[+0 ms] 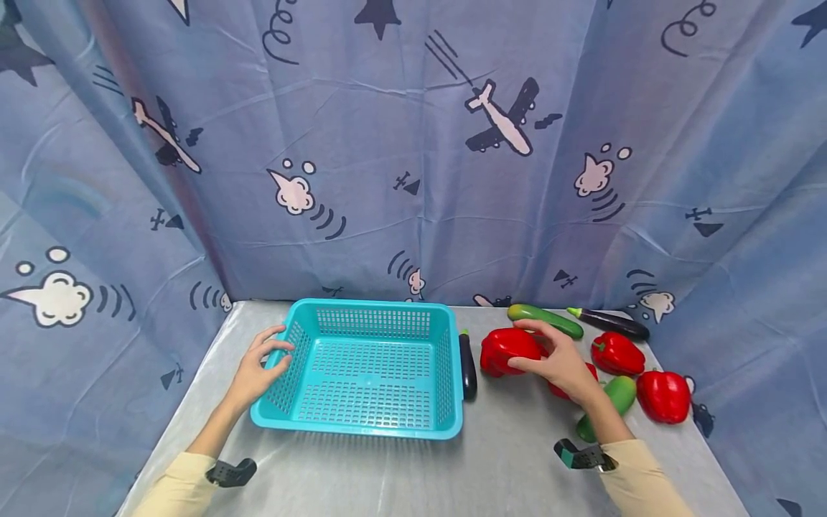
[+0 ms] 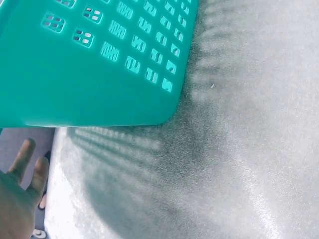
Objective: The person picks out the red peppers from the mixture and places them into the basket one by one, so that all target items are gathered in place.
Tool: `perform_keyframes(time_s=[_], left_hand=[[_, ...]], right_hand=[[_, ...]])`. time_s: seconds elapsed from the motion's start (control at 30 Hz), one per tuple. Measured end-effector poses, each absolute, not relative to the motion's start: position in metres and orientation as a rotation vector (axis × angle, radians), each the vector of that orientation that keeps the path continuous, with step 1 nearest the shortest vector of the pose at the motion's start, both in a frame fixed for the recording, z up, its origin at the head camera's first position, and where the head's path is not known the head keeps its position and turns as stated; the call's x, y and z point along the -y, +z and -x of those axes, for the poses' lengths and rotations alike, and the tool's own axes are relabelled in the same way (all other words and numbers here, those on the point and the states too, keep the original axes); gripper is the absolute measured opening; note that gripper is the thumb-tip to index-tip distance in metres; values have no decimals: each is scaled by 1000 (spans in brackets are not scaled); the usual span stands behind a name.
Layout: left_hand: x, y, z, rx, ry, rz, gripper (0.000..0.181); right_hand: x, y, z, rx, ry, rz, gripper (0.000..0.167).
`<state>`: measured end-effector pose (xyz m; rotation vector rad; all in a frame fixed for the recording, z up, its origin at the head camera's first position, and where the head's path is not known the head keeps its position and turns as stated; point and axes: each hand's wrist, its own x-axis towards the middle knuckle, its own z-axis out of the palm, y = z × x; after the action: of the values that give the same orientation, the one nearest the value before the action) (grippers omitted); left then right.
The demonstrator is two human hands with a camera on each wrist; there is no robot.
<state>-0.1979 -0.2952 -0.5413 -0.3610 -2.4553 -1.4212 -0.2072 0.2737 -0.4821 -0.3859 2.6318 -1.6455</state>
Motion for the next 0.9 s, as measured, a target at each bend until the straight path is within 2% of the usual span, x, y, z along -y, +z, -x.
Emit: perform_keyframes(time_s=[0.43, 0.9], left_hand=[[296, -545, 201, 2449, -1434, 339, 17], [295, -543, 198, 2447, -1429, 360, 15]], right_hand=[[-242, -470, 220, -2494, -1741, 495, 58], [-189, -464, 234, -2438, -1764, 525, 69]])
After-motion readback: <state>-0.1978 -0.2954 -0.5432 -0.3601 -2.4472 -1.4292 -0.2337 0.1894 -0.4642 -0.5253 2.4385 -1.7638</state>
